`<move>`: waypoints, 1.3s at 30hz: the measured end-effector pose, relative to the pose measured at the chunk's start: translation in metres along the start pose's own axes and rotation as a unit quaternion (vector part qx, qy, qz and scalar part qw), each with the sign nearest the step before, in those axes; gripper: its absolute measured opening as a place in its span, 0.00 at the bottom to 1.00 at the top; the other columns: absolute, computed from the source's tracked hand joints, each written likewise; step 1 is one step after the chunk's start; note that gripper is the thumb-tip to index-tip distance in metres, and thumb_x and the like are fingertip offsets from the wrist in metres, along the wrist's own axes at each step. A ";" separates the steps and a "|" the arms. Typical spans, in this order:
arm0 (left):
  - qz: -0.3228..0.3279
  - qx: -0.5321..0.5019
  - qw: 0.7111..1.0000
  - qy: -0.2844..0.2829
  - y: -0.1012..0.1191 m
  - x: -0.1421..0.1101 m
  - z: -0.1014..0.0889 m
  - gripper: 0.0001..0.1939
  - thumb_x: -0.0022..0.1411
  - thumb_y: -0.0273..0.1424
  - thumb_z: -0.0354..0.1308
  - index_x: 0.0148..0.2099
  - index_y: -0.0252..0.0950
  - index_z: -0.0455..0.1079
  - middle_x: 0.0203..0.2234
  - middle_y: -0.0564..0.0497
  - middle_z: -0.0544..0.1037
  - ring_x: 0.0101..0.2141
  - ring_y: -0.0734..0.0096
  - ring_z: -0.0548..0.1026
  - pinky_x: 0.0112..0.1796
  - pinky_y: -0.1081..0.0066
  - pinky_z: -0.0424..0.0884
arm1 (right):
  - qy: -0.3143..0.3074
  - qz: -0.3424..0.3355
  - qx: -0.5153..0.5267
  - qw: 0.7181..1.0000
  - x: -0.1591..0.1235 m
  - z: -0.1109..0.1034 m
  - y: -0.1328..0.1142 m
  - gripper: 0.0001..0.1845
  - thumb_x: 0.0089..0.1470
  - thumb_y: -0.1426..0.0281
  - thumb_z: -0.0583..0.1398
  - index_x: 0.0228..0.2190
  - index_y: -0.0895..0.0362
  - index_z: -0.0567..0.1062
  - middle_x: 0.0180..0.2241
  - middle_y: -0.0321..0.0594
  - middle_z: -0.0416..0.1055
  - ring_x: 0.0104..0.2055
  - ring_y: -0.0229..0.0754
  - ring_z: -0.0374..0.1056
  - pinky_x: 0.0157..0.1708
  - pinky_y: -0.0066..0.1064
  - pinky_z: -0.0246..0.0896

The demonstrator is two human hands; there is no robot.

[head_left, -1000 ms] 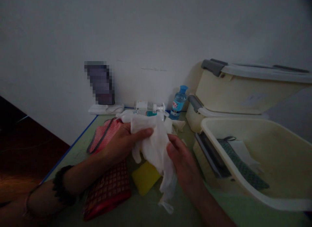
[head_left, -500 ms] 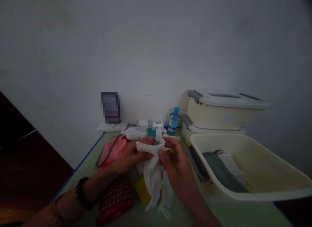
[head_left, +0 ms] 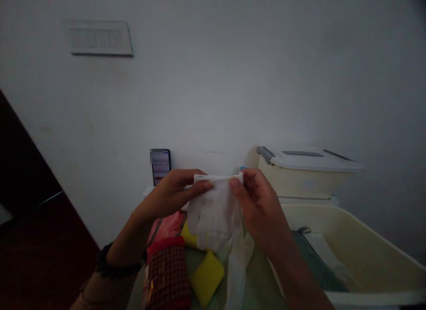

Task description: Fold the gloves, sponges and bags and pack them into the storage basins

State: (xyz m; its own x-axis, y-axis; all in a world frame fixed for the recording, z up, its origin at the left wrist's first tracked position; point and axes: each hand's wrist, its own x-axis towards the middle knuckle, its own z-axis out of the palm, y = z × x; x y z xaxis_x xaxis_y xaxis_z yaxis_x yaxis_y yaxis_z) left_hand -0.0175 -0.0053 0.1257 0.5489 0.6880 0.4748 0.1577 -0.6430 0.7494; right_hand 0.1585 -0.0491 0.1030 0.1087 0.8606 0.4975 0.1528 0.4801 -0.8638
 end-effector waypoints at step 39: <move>0.024 0.138 0.989 0.040 -0.023 -0.003 -0.020 0.04 0.56 0.29 0.61 0.32 0.34 0.73 0.25 0.53 0.76 0.27 0.76 0.72 0.30 0.78 0.68 | -0.087 -0.051 -0.188 0.977 0.012 0.004 0.002 0.03 0.54 0.72 0.57 0.32 0.53 0.68 0.28 0.34 0.71 0.28 0.38 0.69 0.30 0.30 0.62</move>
State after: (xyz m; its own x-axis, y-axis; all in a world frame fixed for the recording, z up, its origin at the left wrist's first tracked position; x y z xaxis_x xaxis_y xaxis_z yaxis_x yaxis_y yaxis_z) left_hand -0.0385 0.0141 0.1165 0.4968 0.6710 0.5504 0.3574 -0.7361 0.5748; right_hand 0.1564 -0.0365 0.1067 -0.0903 0.8435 0.5294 0.5084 0.4961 -0.7038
